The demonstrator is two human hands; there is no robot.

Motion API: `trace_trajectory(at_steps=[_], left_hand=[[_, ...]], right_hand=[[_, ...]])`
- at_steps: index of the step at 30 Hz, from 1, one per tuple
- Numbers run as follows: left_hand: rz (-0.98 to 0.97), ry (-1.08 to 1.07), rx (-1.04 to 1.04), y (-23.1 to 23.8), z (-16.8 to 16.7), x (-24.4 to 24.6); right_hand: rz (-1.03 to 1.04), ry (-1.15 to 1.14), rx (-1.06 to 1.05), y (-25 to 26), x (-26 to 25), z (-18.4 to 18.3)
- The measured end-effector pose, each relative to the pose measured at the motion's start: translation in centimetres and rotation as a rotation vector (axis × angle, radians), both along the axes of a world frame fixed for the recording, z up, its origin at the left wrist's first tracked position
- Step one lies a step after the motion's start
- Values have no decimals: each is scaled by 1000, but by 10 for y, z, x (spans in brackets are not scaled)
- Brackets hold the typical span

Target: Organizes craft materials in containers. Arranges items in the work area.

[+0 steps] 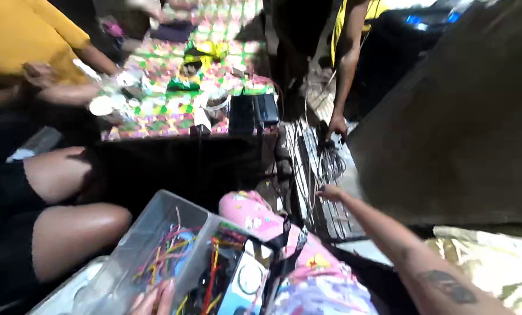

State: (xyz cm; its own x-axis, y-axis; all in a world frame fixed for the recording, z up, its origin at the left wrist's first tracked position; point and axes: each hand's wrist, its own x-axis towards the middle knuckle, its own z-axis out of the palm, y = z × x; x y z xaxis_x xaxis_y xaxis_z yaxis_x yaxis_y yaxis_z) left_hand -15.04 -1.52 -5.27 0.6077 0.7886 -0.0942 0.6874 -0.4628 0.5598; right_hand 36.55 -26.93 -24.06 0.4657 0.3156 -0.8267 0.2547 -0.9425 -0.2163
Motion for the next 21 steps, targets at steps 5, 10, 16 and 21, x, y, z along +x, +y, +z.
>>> trace_trajectory(at_steps=[5,10,16,21], left_hand=[[-76,-75,-87,18,-5,-1],[-97,-89,-75,53,-15,1],[-90,-64,-98,93,-17,5],[-94,33,-126,105,-14,2]], right_hand=[[403,166,-443,-32,-25,68],[467,293,-791,-78,-42,91],[279,159,-329,-14,-55,77],[399,242,-524,-10,-78,57]])
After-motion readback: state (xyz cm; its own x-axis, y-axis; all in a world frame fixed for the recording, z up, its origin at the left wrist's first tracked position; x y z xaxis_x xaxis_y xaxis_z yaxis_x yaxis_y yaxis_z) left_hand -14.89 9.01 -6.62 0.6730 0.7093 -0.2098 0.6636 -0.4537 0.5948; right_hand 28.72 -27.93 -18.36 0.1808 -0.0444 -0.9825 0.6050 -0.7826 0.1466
